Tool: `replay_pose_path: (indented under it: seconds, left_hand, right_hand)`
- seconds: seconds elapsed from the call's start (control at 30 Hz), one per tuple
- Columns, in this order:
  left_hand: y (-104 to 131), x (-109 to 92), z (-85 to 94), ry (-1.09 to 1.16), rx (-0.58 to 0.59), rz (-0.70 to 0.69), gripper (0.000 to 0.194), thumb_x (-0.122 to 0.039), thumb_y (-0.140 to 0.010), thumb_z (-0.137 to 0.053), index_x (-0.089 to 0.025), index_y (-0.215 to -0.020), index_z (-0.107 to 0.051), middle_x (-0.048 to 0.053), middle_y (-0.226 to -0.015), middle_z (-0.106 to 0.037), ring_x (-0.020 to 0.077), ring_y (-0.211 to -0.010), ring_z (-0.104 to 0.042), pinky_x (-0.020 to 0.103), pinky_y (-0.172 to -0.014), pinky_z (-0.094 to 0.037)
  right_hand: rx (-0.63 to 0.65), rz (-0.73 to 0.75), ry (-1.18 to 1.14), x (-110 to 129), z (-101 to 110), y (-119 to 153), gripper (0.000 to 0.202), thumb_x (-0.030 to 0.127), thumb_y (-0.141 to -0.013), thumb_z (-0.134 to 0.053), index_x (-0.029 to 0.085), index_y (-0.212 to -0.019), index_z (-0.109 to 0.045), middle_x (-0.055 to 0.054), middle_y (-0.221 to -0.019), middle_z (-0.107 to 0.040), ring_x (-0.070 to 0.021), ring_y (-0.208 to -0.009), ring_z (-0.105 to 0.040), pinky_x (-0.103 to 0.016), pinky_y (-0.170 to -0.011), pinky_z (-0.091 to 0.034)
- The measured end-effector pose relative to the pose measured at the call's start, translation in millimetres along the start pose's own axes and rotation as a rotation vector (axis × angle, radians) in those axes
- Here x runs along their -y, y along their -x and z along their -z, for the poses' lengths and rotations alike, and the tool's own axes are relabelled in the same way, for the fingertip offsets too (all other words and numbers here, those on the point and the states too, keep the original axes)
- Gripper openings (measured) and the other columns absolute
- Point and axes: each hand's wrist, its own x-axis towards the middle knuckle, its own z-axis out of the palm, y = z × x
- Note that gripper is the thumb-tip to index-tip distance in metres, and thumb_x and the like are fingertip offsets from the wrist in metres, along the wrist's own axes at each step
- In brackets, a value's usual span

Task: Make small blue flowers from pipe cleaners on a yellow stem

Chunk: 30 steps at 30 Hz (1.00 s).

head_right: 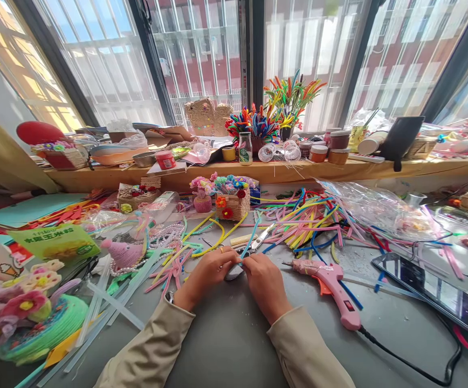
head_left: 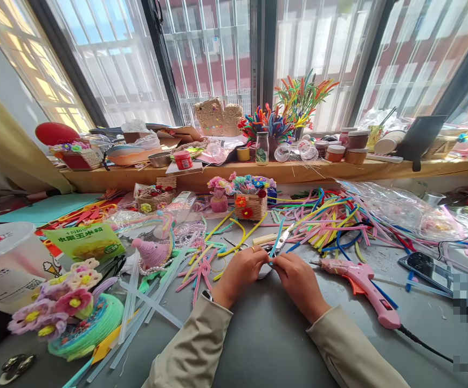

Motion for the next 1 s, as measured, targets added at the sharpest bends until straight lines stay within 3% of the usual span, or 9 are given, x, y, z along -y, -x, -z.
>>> replay_pose_path:
  seconds: [0.17,0.43,0.77,1.0]
  left_hand:
    - [0.2,-3.5,2.7,0.088,-0.080,0.045,0.017,-0.013,-0.076,-0.039,-0.020,-0.082,-0.054,0.003,-0.081,-0.058,0.0140,-0.078,-0.053,0.024,-0.070,-0.040]
    - [-0.9,-2.7,-2.2,0.346,-0.095,0.108,0.014,-0.016,-0.072,-0.044,-0.018,-0.083,-0.054,0.002,-0.083,-0.058,0.0123,-0.074,-0.054,0.024,-0.069,-0.043]
    - [0.6,-1.9,0.0,0.123,-0.046,0.079,0.021,-0.008,-0.069,-0.041,-0.019,-0.083,-0.052,0.002,-0.083,-0.055,0.0148,-0.080,-0.050,0.026,-0.072,-0.040]
    - [-0.5,-1.2,-4.3,0.293,-0.079,0.108,0.019,-0.010,-0.070,-0.041,-0.018,-0.085,-0.049,0.003,-0.084,-0.054,0.0134,-0.078,-0.051,0.024,-0.068,-0.043]
  right_hand:
    - [-0.084,-0.035,-0.078,1.3,0.1,0.2,0.018,0.026,-0.080,-0.040,0.018,-0.076,-0.056,-0.003,-0.070,-0.056,-0.0150,-0.069,-0.049,-0.023,-0.059,-0.033]
    - [-0.085,-0.101,-0.166,0.3,4.8,-0.1,0.017,0.022,-0.079,-0.041,0.019,-0.068,-0.054,-0.001,-0.067,-0.055,-0.0147,-0.068,-0.049,-0.022,-0.058,-0.033]
    - [-0.066,-0.142,-0.218,1.7,2.5,0.2,0.007,0.024,-0.073,-0.047,0.019,-0.071,-0.051,-0.001,-0.069,-0.054,-0.0142,-0.064,-0.049,-0.023,-0.057,-0.035]
    - [-0.065,-0.148,-0.207,2.0,3.5,-0.8,0.013,0.022,-0.075,-0.043,0.019,-0.064,-0.049,0.000,-0.064,-0.052,-0.0125,-0.061,-0.048,-0.021,-0.053,-0.034]
